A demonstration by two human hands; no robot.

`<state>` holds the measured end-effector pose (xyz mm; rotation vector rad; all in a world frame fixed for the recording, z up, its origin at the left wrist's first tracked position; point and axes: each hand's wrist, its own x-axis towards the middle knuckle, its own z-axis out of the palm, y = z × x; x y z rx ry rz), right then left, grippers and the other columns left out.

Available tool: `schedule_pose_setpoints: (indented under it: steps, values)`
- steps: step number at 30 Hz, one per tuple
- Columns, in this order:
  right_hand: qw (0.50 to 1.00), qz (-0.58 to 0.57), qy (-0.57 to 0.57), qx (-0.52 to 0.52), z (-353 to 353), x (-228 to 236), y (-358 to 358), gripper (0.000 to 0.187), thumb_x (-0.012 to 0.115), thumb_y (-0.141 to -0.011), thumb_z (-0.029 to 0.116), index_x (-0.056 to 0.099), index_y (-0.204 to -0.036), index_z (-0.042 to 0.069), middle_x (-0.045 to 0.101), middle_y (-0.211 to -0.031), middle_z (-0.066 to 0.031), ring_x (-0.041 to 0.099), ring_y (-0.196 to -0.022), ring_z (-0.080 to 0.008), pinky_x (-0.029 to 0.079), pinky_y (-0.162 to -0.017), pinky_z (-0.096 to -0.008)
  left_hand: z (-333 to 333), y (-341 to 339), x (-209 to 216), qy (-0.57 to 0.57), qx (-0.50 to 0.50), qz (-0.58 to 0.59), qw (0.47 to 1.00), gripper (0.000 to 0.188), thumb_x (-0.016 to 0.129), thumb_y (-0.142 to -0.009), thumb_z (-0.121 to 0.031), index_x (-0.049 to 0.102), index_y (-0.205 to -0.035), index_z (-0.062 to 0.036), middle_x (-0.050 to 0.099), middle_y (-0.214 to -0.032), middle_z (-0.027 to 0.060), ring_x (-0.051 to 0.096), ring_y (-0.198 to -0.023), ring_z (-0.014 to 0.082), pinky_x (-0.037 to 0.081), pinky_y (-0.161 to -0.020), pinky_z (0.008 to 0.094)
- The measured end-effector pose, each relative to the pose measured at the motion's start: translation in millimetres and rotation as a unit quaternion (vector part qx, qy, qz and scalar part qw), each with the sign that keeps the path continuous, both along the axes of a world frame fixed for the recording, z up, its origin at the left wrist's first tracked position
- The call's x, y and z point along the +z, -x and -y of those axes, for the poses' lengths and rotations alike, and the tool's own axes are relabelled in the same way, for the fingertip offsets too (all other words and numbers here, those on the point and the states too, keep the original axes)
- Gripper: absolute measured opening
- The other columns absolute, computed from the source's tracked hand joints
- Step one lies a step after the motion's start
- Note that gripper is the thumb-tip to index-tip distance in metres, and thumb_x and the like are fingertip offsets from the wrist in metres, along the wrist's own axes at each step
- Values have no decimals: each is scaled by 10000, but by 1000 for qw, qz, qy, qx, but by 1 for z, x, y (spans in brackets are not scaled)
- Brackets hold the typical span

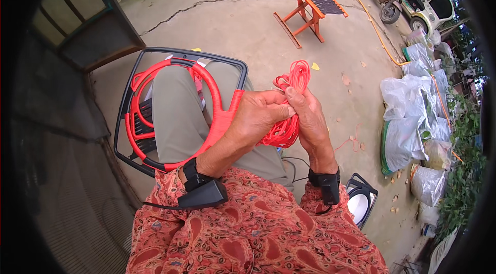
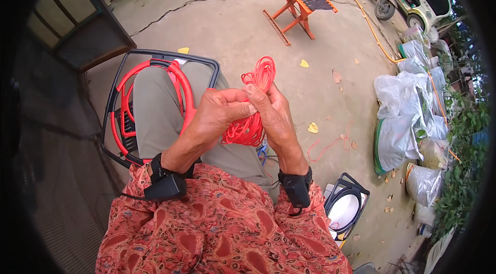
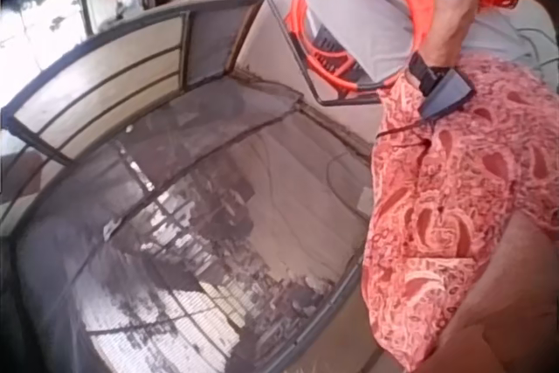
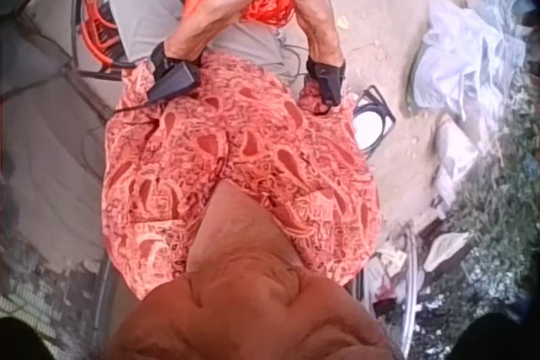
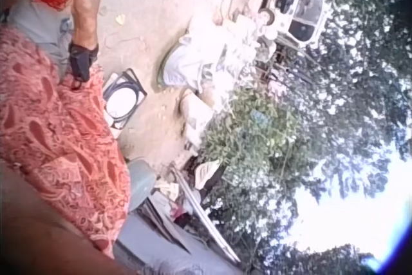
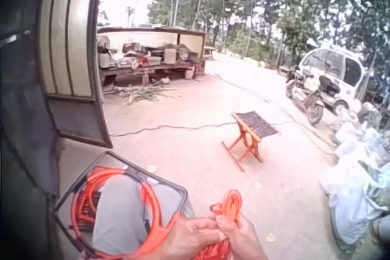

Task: Wrapping a red string around a black and red frame component.

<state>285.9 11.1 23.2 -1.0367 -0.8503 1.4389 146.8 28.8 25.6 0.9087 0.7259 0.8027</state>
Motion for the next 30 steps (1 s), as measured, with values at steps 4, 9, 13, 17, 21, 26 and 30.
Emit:
schedule_pose_setpoints:
  steps: [4,9,13,17,21,26,30]
  values:
    - [995,91,10,-43,14,2,-19,421,602,-925,326,575,-1131,-41,622,-1023,-88,595,-926,-121,484,-830,-269,0,-8,6,-12,-16,-7,1000,240,645,-866,-74,648,-1072,50,661,-882,29,599,-768,58,497,-678,201]
    - [998,32,43,-45,28,3,-29,405,544,-958,327,578,-1120,-42,633,-1020,-117,611,-919,-146,490,-841,-293,1,-28,-5,-54,-54,58,995,266,619,-891,-80,627,-1118,58,674,-931,56,617,-846,84,514,-756,216]
    - [986,-1,-42,-163,32,10,-43,434,492,-978,350,524,-1168,-39,616,-1102,-192,633,-971,-250,522,-855,-372,-6,-19,1,-22,9,52,998,225,605,-899,-90,645,-1081,36,682,-974,87,611,-953,131,477,-876,259]
    - [971,-125,-5,-205,36,9,-61,477,504,-959,425,459,-1251,51,559,-1209,-178,582,-1063,-272,516,-874,-427,-3,-8,-8,-77,51,10,996,150,633,-874,-95,663,-967,19,673,-1003,87,608,-906,113,464,-820,250]
    - [937,-276,-3,-215,39,6,-67,447,504,-950,455,478,-1242,117,545,-1244,-138,551,-1098,-268,486,-922,-456,14,-16,-12,-122,-38,-64,990,137,675,-834,-88,676,-937,2,670,-953,56,609,-929,145,462,-856,304]
    - [916,-351,-29,-190,43,5,-68,438,517,-940,456,488,-1238,136,543,-1256,-122,549,-1102,-266,470,-941,-470,19,-27,-21,-270,12,-63,961,157,695,-791,-65,667,-933,-4,656,-966,88,607,-949,181,457,-868,303]
    - [901,-365,-67,-225,41,11,-71,441,531,-932,455,500,-1238,139,542,-1260,-114,546,-1111,-264,458,-957,-474,19,-26,-20,-239,31,-73,968,148,692,-787,-58,662,-925,-12,653,-961,91,607,-953,184,449,-879,301]
